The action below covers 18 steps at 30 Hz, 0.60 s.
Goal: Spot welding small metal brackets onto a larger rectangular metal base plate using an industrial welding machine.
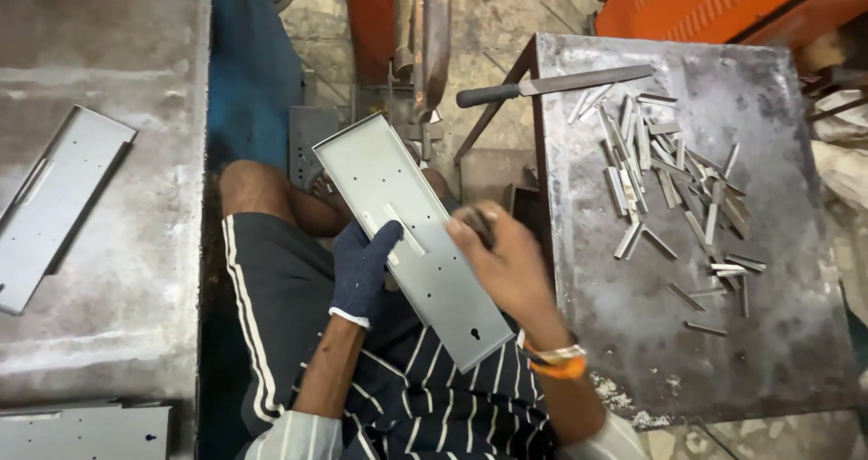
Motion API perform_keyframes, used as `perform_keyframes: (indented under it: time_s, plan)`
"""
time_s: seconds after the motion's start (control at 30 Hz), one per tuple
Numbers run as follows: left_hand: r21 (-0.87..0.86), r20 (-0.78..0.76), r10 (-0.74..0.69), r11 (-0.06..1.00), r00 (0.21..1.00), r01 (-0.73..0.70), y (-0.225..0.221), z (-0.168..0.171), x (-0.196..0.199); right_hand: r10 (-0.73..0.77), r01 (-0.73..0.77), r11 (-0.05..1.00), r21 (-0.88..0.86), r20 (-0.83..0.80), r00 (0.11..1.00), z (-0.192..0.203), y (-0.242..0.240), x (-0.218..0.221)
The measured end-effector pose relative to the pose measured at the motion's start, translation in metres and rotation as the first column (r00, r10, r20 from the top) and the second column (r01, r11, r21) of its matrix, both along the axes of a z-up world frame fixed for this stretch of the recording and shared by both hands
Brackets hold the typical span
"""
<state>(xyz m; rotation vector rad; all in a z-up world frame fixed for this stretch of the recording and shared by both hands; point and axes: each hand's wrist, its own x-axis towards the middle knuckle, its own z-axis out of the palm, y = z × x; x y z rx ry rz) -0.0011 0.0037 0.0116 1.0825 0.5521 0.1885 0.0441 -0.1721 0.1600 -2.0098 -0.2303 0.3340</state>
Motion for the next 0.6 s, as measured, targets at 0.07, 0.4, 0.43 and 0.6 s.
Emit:
perform_keyframes:
  time_s: [0.07,0.4,0.43,0.6]
  plan:
    - [0.041,-0.007,-0.008,0.999,1.000,0.008,0.000,-0.004,-0.001,-0.037,0.040,0.993,-0.110,0.025,0.999,-0.040,0.010,0.009]
    - [0.243,0.068,-0.003,0.970,0.998,-0.013,-0.002,0.010,-0.008,0.081,0.074,0.962,-0.263,0.532,0.843,-0.048,0.059,-0.013]
    - [0.246,0.095,0.009,0.969,0.995,-0.032,-0.003,0.009,-0.008,0.118,0.039,0.967,-0.252,0.577,0.808,-0.049,0.061,-0.017]
    - [0.230,0.072,-0.005,0.973,0.997,-0.011,0.000,0.023,-0.012,0.129,0.068,0.955,-0.290,0.610,0.782,-0.045,0.056,-0.019]
